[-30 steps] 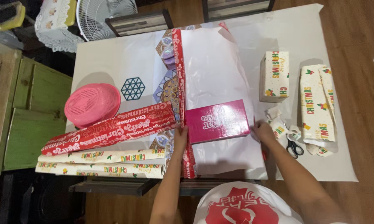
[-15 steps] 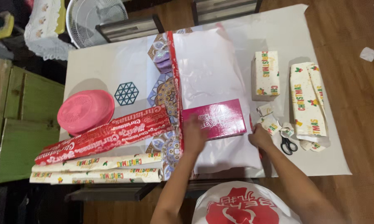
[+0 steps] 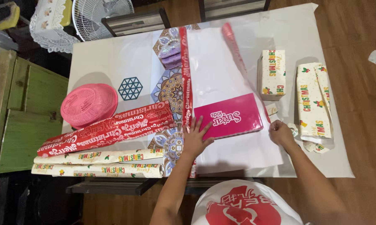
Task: The person places a pair of sandals into a pink box, closes it, and tapes the lid shut. They then unroll red Christmas wrapping paper, position the box on it, fold the paper around the box, and cut the excess paper with scissors.
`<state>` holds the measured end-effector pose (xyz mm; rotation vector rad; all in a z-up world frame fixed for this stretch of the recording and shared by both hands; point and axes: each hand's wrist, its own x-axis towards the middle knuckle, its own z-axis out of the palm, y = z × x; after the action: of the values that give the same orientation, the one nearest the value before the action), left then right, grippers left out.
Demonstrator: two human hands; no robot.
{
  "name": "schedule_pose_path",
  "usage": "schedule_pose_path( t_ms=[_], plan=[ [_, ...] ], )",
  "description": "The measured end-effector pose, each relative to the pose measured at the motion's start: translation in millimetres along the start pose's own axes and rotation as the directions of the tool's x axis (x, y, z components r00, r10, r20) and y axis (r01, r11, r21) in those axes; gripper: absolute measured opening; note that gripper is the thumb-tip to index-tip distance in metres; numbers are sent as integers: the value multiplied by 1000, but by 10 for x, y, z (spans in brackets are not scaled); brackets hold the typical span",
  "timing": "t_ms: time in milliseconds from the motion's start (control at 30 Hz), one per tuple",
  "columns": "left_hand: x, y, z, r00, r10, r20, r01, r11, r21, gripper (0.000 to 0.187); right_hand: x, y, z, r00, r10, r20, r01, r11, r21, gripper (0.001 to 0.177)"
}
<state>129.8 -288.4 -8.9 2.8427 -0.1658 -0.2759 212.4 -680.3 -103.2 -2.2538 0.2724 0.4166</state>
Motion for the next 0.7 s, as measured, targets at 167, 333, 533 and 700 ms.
schedule_pose_path(
  t_ms=[167, 333, 533, 700],
  plan=[
    [-51, -232, 40, 989, -139, 42, 136, 989, 55, 76, -68, 102, -59, 995, -68, 79, 84, 972, -220, 21],
    [-282, -538, -8, 947, -318, 42, 315, 946, 71, 69, -176, 54, 25, 970, -230, -82, 223, 970, -92, 41],
    [-491, -362, 24, 900, -417, 123, 407, 908, 101, 94, -50, -595, 298, 972, -233, 8, 218, 918, 332, 97],
    [-497, -656, 442, 845, -535, -4, 496, 787, -365, 77, -240, -918, 328, 951, -305, 39, 307, 950, -50, 105]
  ],
)
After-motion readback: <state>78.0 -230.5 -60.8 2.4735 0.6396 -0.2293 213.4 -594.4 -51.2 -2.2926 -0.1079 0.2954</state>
